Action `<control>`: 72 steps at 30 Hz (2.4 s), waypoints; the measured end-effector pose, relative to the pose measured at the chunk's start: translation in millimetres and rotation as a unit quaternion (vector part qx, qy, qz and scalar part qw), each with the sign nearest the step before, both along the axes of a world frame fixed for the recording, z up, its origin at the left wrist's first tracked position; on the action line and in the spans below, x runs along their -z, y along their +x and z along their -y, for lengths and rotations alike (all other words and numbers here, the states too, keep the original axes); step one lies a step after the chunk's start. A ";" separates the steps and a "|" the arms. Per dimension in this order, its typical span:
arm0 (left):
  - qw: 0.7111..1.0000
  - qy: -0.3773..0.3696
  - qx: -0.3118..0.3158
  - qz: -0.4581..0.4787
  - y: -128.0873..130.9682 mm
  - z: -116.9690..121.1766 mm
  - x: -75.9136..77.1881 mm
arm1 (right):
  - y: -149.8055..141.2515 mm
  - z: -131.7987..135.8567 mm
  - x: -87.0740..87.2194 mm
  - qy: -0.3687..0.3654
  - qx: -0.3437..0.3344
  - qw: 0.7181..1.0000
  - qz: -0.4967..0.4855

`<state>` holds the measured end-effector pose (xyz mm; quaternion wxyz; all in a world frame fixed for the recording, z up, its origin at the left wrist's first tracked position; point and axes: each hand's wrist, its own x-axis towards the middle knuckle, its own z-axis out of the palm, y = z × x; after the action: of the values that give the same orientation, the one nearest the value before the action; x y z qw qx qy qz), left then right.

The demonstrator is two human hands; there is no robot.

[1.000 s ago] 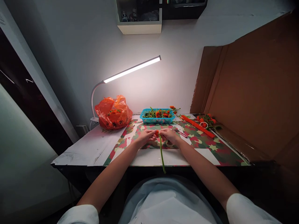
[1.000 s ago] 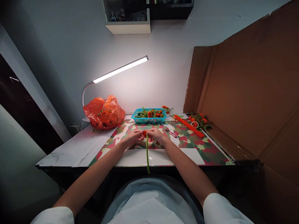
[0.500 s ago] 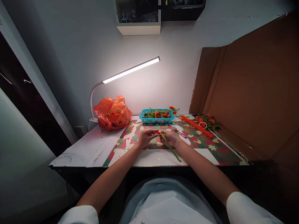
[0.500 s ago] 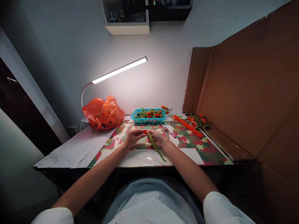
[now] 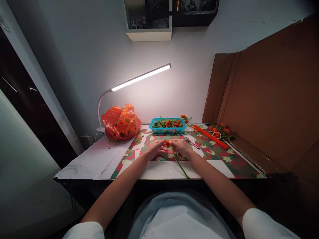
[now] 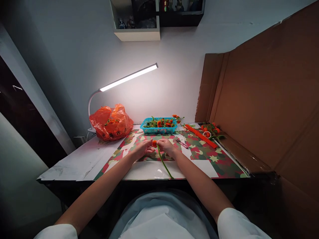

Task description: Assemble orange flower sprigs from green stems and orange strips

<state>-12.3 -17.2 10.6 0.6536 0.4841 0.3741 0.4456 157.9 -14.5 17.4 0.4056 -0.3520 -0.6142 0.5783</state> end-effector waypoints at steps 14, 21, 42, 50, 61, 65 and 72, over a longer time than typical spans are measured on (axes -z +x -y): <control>0.962 0.234 -0.084 -0.110 6.5 12.5 -0.1 | 5.5 2.2 -4.2 -0.239 -0.022 0.967 -0.087; 0.962 0.237 -0.100 -0.091 6.7 8.2 3.2 | 7.4 1.7 -7.9 -0.287 -0.065 0.943 -0.156; 0.922 0.255 -0.288 0.049 -7.9 -1.0 -10.5 | 8.7 3.3 0.3 0.403 0.251 0.874 0.104; 0.933 0.289 -0.214 -0.007 1.8 4.2 -3.0 | 0.7 9.2 7.3 0.571 0.229 0.762 0.203; 0.970 0.223 -0.101 -0.001 0.1 11.8 -9.5 | -4.9 5.1 6.6 0.570 0.224 0.766 0.197; 0.977 0.186 -0.106 0.007 -1.6 8.7 -7.2 | -5.4 4.9 5.6 0.561 0.224 0.780 0.165; 0.973 0.194 -0.122 -0.026 -1.5 9.3 -6.9 | -1.1 3.7 4.8 0.544 0.179 0.803 0.165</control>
<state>-13.8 -26.5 17.5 0.4776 0.5636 0.3538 0.5737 156.8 -18.2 12.7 0.5196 -0.2672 -0.8116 -0.0001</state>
